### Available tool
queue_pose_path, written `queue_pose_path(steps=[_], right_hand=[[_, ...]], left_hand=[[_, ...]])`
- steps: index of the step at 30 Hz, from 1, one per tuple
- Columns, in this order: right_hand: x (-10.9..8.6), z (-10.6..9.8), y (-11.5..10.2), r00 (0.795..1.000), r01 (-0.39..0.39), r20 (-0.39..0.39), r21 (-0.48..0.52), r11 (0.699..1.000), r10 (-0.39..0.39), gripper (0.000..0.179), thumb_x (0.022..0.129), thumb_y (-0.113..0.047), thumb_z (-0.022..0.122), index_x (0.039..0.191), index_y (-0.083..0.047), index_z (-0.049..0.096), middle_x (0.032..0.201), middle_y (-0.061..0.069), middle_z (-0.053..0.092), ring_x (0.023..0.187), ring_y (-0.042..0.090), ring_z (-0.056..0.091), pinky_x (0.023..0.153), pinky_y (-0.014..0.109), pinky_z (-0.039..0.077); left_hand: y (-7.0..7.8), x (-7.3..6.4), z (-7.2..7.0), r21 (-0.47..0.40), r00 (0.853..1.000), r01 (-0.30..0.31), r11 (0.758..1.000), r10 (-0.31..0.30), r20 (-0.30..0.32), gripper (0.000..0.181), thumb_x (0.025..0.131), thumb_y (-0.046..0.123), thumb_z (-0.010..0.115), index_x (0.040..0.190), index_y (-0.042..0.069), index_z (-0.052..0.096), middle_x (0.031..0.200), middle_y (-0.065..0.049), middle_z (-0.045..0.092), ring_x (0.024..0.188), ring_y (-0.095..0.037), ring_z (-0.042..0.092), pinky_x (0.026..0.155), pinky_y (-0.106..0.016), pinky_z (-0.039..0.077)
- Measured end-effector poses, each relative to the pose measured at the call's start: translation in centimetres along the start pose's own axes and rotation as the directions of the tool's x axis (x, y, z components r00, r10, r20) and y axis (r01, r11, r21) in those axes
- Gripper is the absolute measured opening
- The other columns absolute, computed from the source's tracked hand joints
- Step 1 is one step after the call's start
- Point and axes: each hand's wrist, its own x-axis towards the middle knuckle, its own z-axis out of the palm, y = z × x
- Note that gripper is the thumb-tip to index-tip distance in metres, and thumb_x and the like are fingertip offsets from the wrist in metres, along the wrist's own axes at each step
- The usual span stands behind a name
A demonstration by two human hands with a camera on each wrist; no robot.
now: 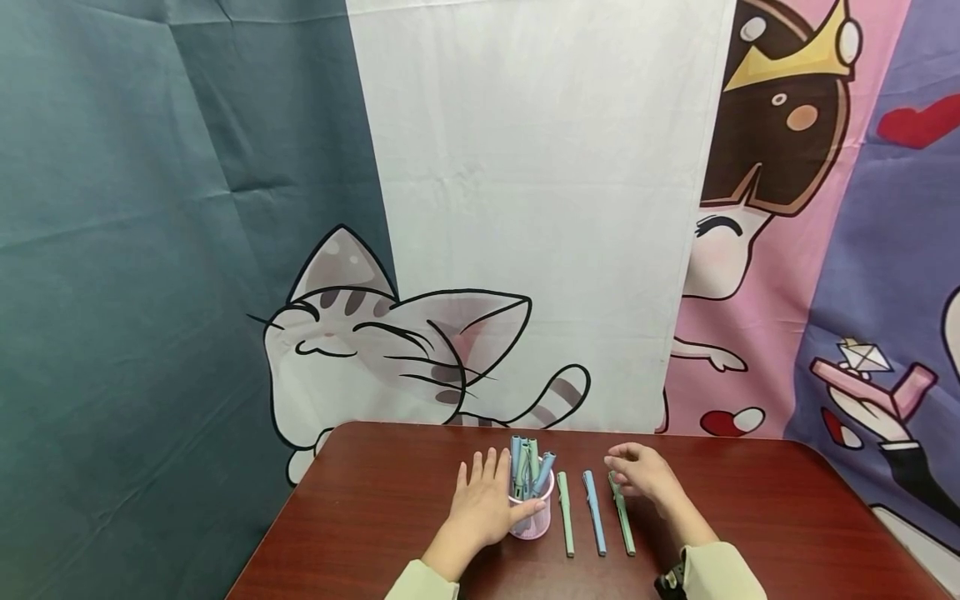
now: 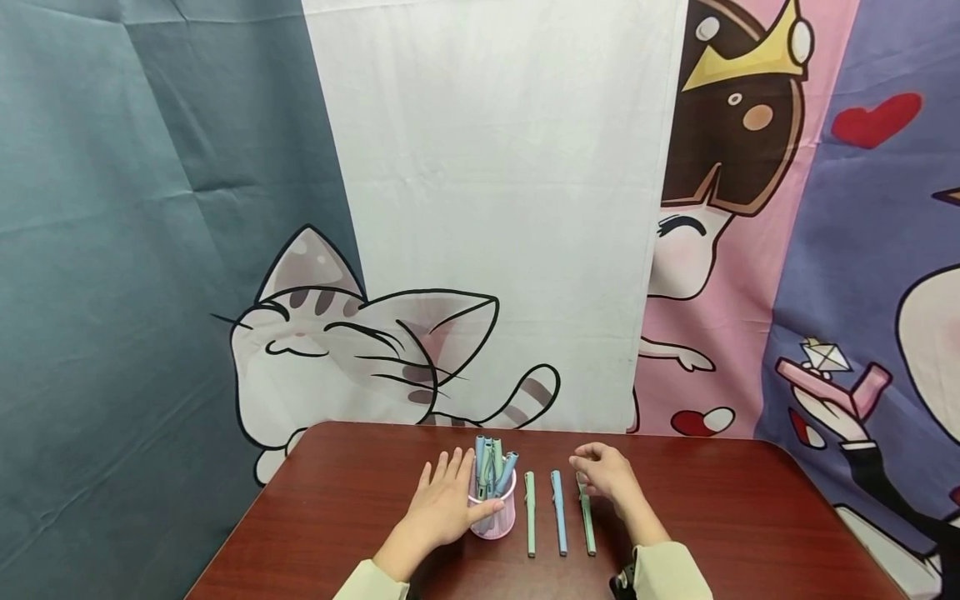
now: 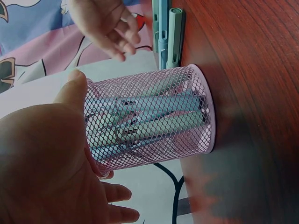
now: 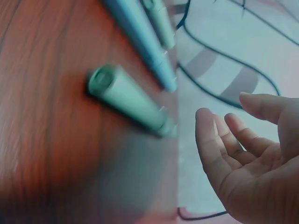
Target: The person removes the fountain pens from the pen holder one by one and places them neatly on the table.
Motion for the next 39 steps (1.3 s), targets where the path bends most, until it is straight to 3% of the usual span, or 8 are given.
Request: queue_pose_path(steps=[7,12,20,32,39], right_hand=[[-0.9,0.8,-2.0,0.991,0.118,0.056,0.116,0.986,-0.125,0.041,0.098,-0.014,0.066,0.129,0.011,0.057,0.12,0.025,0.067,0.105,0.036,0.07,0.086,0.045,0.059],[-1.5,1.2,-3.1,0.982,0.159,0.068,0.185,0.97,-0.174,0.044,0.099,-0.016,0.066,0.133,0.01,0.055,0.126,0.025,0.065,0.111,0.036,0.069,0.094,0.05,0.055],[-1.9,2.5,-3.7,0.983,0.168,0.034,0.24,0.956,-0.181,0.046,0.097,-0.021,0.07,0.133,0.005,0.058,0.126,0.023,0.065,0.111,0.035,0.069,0.095,0.048,0.055],[-2.7,3.8,-4.2,0.977,0.195,0.033,0.249,0.949,-0.209,0.044,0.096,-0.02,0.071,0.132,0.002,0.06,0.126,0.021,0.064,0.112,0.034,0.068,0.091,0.038,0.058],[-2.8,4.4,-4.3,0.98,0.185,0.03,0.231,0.955,-0.197,0.043,0.095,-0.022,0.072,0.131,-0.001,0.062,0.125,0.019,0.065,0.113,0.035,0.068,0.092,0.04,0.058]], left_hand=[[0.0,-0.1,-0.1,-0.007,1.0,0.002,1.0,-0.002,0.003,0.106,0.084,0.081,0.052,0.157,0.006,0.035,0.161,-0.019,0.035,0.151,-0.042,0.025,0.12,-0.061,0.018],[0.1,-0.1,-0.1,-0.003,1.0,0.002,1.0,-0.002,0.003,0.107,0.084,0.082,0.052,0.156,0.005,0.035,0.16,-0.02,0.036,0.151,-0.042,0.026,0.12,-0.061,0.019],[0.0,-0.1,-0.1,-0.008,1.0,0.006,1.0,-0.006,0.007,0.107,0.084,0.082,0.052,0.157,0.006,0.035,0.161,-0.019,0.035,0.151,-0.042,0.026,0.12,-0.061,0.019],[0.1,0.0,-0.2,-0.014,1.0,0.004,1.0,-0.004,0.009,0.106,0.084,0.081,0.053,0.157,0.006,0.035,0.161,-0.019,0.035,0.151,-0.042,0.026,0.12,-0.062,0.019],[0.0,0.0,-0.2,-0.013,1.0,0.005,1.0,-0.005,0.011,0.107,0.084,0.081,0.052,0.157,0.006,0.034,0.161,-0.019,0.035,0.151,-0.042,0.025,0.12,-0.062,0.019]])
